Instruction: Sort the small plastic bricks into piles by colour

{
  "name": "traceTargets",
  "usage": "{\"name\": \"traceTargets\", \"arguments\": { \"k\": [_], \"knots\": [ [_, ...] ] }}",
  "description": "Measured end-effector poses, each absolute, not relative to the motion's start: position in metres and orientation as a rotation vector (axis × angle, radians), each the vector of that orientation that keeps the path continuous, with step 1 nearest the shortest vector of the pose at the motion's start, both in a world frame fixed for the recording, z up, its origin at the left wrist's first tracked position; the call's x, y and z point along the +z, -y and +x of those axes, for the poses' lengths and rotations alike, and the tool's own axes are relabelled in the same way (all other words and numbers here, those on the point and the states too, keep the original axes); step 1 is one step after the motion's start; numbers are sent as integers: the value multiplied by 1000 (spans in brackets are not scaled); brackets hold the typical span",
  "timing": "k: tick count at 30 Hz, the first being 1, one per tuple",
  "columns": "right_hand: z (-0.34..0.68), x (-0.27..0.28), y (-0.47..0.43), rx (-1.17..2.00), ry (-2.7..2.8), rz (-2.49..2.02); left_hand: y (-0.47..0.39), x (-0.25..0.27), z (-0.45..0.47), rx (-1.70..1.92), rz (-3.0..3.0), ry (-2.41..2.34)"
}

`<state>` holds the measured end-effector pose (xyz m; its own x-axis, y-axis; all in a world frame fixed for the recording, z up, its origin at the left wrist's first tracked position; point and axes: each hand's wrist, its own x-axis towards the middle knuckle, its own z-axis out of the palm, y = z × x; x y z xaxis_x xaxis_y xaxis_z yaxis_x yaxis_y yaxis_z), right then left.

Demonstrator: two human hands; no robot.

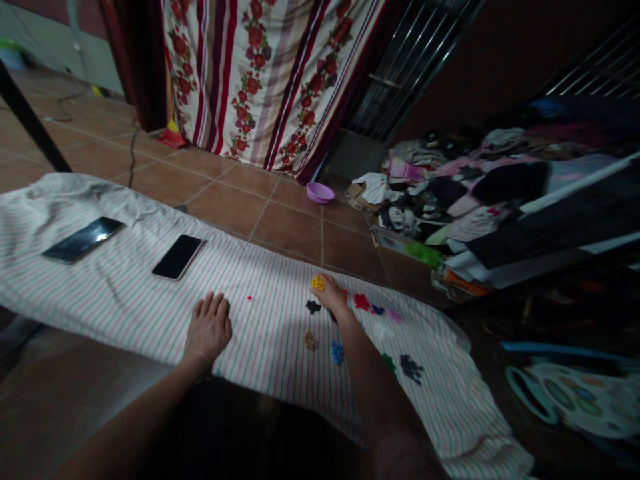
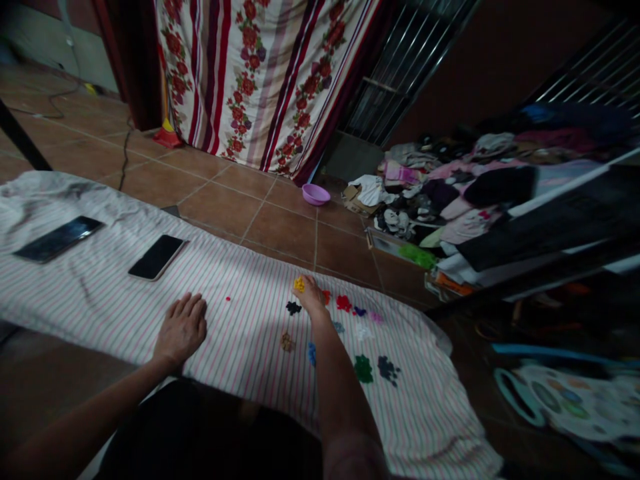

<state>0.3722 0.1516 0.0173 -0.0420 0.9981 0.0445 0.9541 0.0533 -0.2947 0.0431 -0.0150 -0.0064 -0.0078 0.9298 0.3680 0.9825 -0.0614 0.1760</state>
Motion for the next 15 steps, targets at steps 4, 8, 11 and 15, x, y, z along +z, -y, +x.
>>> {"name": "traceTargets", "arguments": {
  "k": [4,8,11,15],
  "knots": [
    [370,20,-154,323,2104,-2028,15,-6,43,-570,-2111,2038],
    [369,21,-152,300,2106,-2019,15,-5,43,-581,-2112,2068],
    [368,25,-149,264,2122,-1984,15,-5,43,-594,-2122,2084],
    [358,34,-145,172,2063,-2002,15,-4,43,-602,-2129,2086]
  ]
}}
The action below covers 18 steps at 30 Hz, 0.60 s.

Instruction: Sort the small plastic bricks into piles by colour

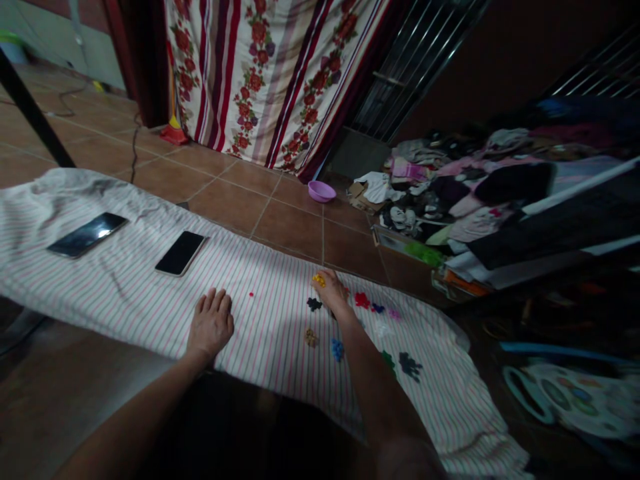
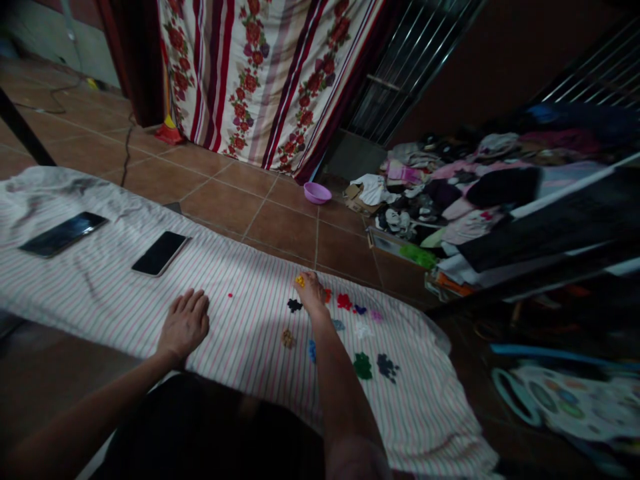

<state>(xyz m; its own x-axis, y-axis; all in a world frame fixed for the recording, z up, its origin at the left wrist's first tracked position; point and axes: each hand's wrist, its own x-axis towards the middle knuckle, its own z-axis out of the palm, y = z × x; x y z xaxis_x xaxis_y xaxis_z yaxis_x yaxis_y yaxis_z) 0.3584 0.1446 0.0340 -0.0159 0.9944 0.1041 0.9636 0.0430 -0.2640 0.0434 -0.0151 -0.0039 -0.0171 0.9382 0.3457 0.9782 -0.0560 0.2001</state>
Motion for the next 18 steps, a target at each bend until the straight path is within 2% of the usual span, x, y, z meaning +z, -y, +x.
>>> {"name": "traceTargets", "arguments": {
  "k": [4,12,18],
  "knots": [
    [329,39,-135,172,2095,-1857,15,-5,43,-611,-2131,2077],
    [239,24,-99,525,2343,-1408,14,-5,42,-664,-2130,2073],
    [197,17,-79,525,2476,-1437,15,-5,43,-638,-2126,2086]
  ]
}}
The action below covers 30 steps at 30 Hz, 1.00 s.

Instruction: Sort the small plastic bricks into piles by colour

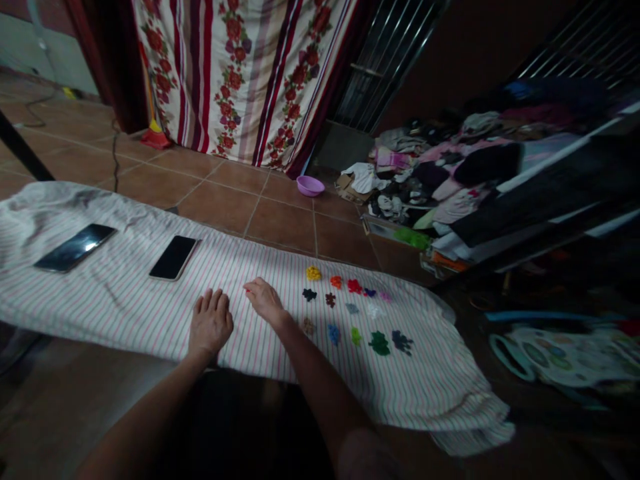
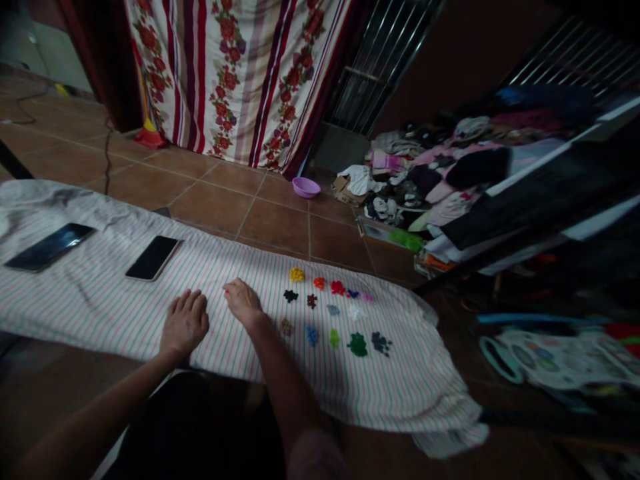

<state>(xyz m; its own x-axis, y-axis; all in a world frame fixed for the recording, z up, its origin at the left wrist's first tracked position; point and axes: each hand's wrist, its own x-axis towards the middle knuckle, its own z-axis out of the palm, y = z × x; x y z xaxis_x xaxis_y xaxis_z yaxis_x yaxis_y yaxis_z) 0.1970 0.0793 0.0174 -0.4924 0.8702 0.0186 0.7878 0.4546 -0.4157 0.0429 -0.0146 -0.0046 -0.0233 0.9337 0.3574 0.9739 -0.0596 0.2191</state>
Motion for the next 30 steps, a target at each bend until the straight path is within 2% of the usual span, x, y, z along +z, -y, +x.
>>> {"name": "traceTargets", "arguments": {
  "k": [12,24,30],
  "knots": [
    [201,21,-63,457,2499,-1557,16,-5,42,-584,-2107,2007],
    [298,22,-79,443,1875,-1575,16,-6,40,-690,-2129,2009],
    [362,24,-83,384,1603,-1661,16,-7,39,-622,-2129,1990]
  ]
}}
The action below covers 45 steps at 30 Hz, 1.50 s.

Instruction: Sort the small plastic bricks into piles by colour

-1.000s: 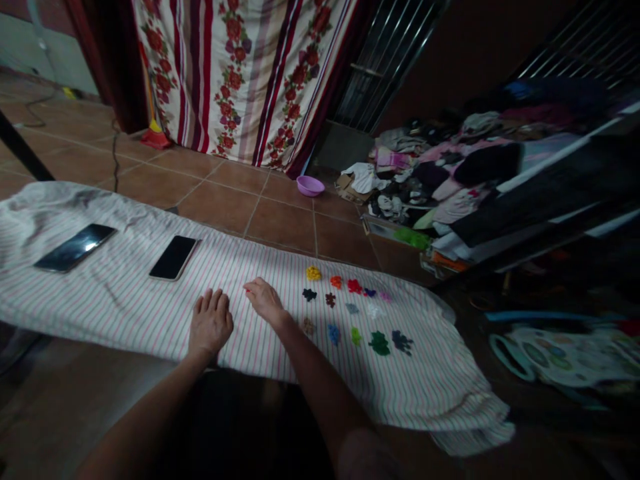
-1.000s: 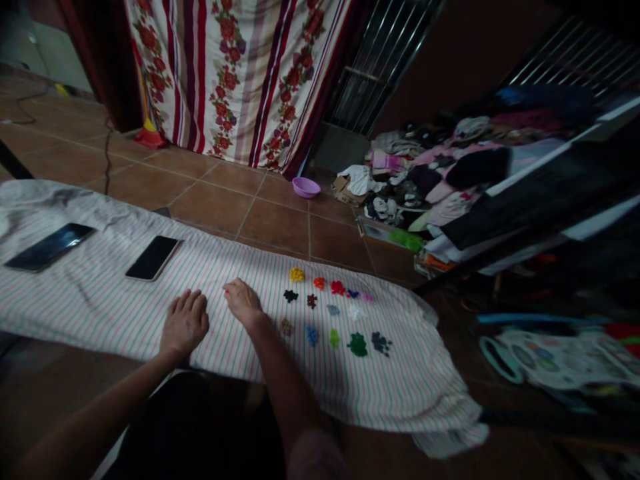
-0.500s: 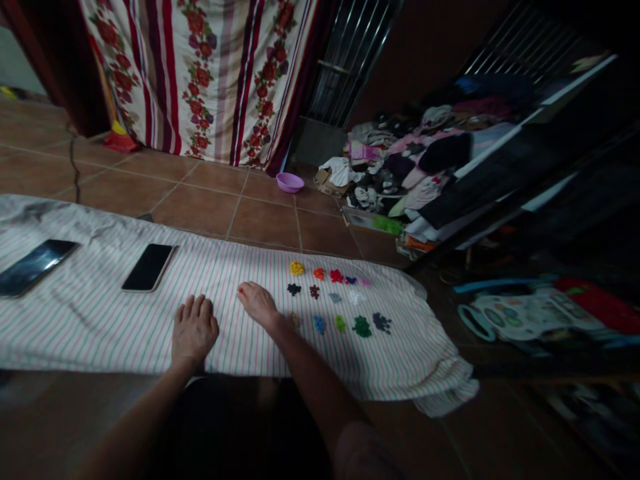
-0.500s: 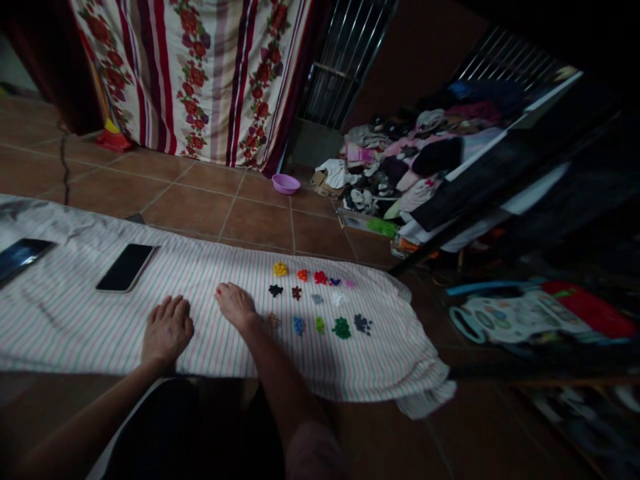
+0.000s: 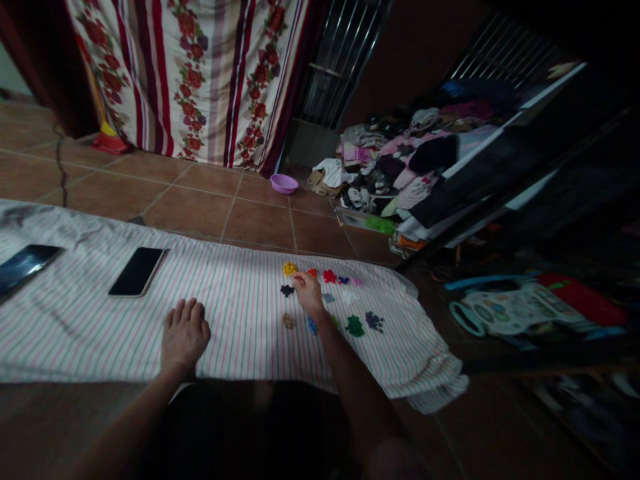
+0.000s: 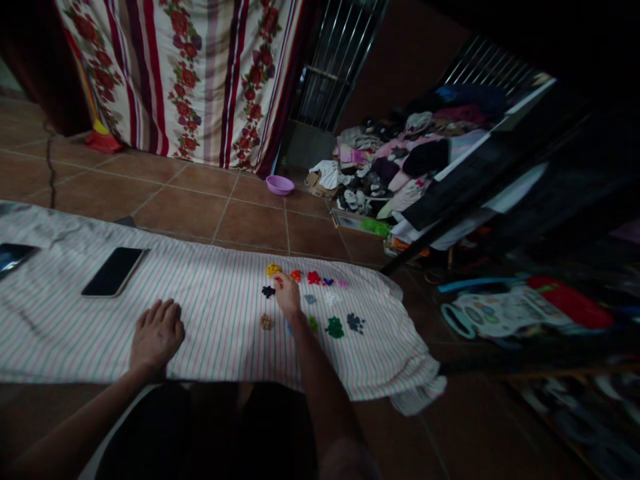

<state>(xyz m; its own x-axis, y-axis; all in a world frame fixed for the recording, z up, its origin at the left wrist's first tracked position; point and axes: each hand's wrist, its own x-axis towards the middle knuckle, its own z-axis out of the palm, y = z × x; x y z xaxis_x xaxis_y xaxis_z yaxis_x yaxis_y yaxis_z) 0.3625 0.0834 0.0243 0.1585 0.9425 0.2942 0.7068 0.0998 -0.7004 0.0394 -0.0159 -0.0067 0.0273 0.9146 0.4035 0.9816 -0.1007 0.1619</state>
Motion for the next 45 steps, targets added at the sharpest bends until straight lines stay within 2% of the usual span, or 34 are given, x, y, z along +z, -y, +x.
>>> {"name": "traceTargets", "arguments": {
  "k": [19,32,45],
  "knots": [
    [463,20,-87,350,1282,-1878,16,-14,37,-677,-2142,1969],
    [498,29,-97,61,1413,-2133,16,-14,37,-685,-2127,1972],
    [499,17,-118,1,1488,-2248,15,-14,37,-653,-2135,1958]
  ]
}}
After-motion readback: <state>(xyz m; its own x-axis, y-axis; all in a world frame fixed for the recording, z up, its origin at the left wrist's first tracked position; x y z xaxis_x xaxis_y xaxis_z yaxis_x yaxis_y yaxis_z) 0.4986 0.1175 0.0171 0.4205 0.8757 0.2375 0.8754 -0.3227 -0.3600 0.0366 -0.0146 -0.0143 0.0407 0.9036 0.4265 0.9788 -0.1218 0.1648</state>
